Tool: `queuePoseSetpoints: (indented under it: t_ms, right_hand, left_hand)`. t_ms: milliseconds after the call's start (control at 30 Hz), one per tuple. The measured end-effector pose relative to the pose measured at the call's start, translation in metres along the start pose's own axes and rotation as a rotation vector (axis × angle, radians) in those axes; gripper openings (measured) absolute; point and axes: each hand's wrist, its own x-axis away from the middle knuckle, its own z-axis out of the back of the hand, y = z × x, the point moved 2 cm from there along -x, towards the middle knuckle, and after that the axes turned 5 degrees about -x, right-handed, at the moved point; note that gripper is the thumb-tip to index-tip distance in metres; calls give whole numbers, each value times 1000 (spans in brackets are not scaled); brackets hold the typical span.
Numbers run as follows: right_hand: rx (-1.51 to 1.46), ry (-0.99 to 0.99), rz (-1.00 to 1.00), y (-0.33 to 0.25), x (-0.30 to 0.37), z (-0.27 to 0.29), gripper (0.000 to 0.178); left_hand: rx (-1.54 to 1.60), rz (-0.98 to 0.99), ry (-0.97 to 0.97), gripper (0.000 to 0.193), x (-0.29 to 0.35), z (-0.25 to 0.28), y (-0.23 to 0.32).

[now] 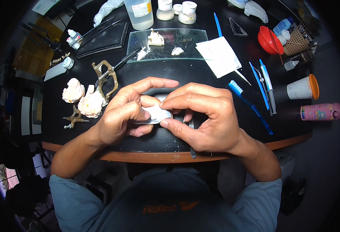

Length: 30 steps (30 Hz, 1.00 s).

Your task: Sculpting and cleaning a dental mold using a small metal tool and a brush on a laboratory bench.

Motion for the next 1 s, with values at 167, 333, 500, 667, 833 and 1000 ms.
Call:
queuePoseSetpoints:
  t_ms: [167,333,500,667,833,1000]
  right_hand:
    - [3,1,-18,2,0,0,27]
    - [2,4,-26,1,0,-1,27]
    - [4,5,-42,1,1,-2,28]
    - [21,5,-46,1,1,-2,28]
    - [5,-7,-32,3,2,-2,27]
    - [13,-17,26,4,2,0,27]
  left_hand:
    - [101,59,-7,78,-2,2,-1]
    - [116,107,-20,70,-2,5,-4]
    - [123,136,0,63,-3,3,-4]
    - [126,150,6,59,-3,3,-4]
    - [132,156,-23,59,-5,4,-5]
    - [78,108,-64,60,-5,5,-4]
